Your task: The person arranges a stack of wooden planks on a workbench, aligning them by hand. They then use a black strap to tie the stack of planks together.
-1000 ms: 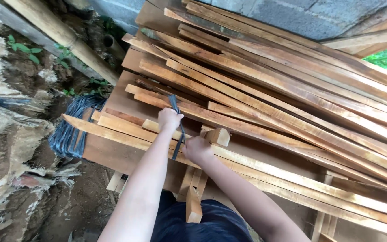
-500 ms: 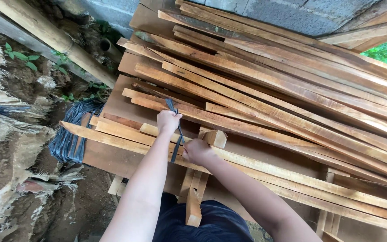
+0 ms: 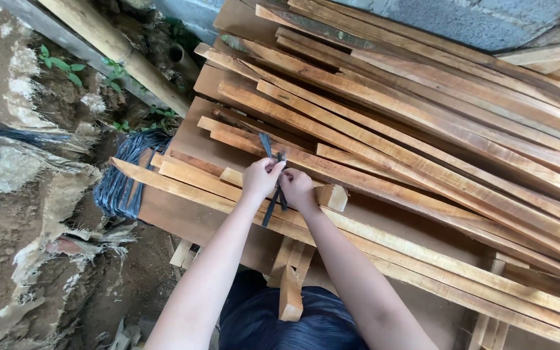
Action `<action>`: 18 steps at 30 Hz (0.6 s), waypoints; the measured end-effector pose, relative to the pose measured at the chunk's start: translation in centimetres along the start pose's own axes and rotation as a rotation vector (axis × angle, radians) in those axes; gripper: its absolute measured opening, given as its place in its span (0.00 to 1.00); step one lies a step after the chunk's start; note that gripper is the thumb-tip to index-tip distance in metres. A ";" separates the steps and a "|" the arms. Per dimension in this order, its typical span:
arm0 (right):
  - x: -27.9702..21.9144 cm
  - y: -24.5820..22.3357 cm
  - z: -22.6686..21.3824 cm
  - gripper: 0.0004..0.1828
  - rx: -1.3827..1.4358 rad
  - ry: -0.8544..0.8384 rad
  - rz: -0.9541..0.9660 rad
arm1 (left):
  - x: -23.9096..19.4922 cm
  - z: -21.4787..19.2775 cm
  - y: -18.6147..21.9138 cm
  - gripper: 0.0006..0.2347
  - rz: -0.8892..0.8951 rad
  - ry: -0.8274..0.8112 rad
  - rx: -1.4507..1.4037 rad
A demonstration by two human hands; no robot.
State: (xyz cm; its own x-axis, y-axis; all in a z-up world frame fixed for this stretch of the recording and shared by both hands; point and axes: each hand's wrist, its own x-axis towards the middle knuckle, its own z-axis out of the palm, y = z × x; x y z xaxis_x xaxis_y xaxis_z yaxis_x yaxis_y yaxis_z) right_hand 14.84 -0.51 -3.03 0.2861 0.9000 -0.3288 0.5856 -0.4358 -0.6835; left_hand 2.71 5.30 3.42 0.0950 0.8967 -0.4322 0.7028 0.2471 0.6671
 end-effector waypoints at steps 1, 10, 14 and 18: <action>0.5 0.8 0.7 0.11 -0.002 -0.002 -0.001 | -0.5 0.5 -0.8 0.17 -0.002 0.001 -0.002; 1.7 -1.0 0.9 0.10 0.726 0.049 0.334 | -3.0 3.8 -2.5 0.10 0.097 0.134 0.377; 3.5 0.5 3.2 0.11 0.828 0.060 0.418 | -3.8 3.7 -2.0 0.09 0.061 0.173 0.444; 4.2 1.8 4.1 0.12 0.866 0.113 0.480 | -4.6 2.6 -1.2 0.10 0.052 0.115 0.482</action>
State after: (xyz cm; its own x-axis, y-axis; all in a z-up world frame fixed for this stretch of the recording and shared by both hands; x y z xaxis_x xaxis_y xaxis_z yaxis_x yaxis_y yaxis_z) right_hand 13.94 2.54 -8.32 0.4447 0.6038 -0.6616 -0.3538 -0.5602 -0.7490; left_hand 3.29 -0.13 3.02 0.0792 0.9449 -0.3175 0.9477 0.0274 0.3180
